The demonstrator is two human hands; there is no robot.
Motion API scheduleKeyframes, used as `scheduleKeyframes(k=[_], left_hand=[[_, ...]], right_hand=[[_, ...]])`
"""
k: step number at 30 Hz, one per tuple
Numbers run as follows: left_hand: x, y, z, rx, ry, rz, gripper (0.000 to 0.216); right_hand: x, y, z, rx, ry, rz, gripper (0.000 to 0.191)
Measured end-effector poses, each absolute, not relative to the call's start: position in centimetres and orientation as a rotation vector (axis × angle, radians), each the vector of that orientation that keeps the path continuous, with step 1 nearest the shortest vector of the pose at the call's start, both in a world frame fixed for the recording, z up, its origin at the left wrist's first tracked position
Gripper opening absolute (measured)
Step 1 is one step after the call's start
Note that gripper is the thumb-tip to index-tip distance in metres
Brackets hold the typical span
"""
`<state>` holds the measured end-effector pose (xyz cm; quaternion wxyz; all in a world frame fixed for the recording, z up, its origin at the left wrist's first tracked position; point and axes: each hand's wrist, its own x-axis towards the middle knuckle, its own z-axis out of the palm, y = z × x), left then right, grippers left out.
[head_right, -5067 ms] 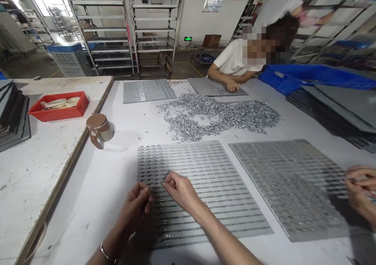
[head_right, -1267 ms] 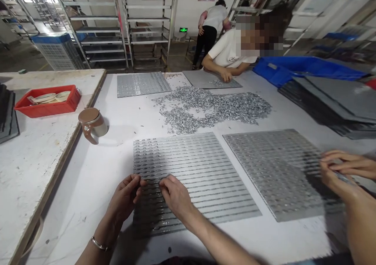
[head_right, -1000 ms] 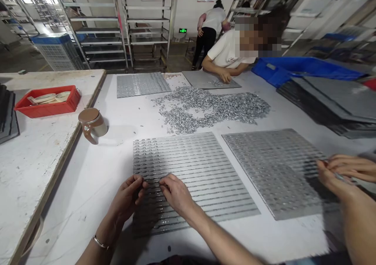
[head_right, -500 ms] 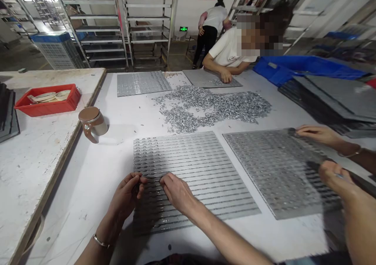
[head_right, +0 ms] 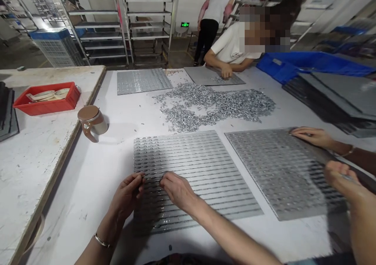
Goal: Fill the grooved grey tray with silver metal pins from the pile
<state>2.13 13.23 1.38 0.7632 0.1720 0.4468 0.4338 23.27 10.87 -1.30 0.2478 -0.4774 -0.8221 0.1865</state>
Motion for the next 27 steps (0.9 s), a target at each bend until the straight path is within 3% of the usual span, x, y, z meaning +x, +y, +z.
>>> scheduleKeyframes(k=[11, 22, 27], left_hand=[[3.5, 11.5, 0.6, 0.460, 0.882, 0.805, 0.038], [4.6, 10.5, 0.3, 0.591, 0.906, 0.750, 0.036], [3.4, 11.5, 1.6, 0.439, 0.844, 0.946, 0.040]], right_hand=[[21.8, 8.8, 1.4, -1.485, -1.619, 0.851, 0.015], [20.6, 7.4, 1.6, -1.451, -1.188, 1.186, 0.030], [22.8, 8.9, 1.2, -1.503, -1.200, 1.157, 0.032]])
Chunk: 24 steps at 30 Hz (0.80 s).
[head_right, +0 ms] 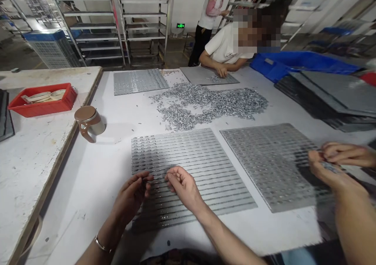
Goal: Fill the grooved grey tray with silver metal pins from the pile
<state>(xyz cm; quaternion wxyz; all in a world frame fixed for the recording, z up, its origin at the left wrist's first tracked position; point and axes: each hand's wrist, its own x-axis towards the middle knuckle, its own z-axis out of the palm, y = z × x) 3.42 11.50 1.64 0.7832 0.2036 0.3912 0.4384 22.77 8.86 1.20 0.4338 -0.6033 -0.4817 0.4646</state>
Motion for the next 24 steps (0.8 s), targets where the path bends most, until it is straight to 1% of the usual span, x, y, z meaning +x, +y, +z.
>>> scheduleKeyframes(k=[4, 8, 13, 19, 22, 24], left_hand=[[2.4, 12.3, 2.4, 0.451, 0.887, 0.993, 0.043], [2.2, 12.8, 2.1, 0.402, 0.921, 0.992, 0.038], [2.2, 13.0, 1.7, 0.370, 0.934, 1.009, 0.035], [2.4, 12.9, 1.7, 0.337, 0.858, 0.960, 0.022], [2.4, 12.8, 1.6, 0.313, 0.853, 0.920, 0.022], [2.6, 12.6, 1.6, 0.339, 0.835, 0.905, 0.024]], right_hand=[[23.3, 9.2, -0.2, -1.517, -1.671, 0.940, 0.018], [22.3, 9.0, -1.0, -1.609, -1.761, 0.902, 0.010], [21.7, 9.4, -1.0, -1.665, -1.815, 0.907, 0.011], [21.8, 10.7, -0.6, -1.845, -1.833, 0.948, 0.010], [22.3, 10.7, -0.1, -1.844, -1.796, 0.948, 0.011], [22.9, 10.2, 0.5, -1.794, -1.667, 0.929, 0.020]])
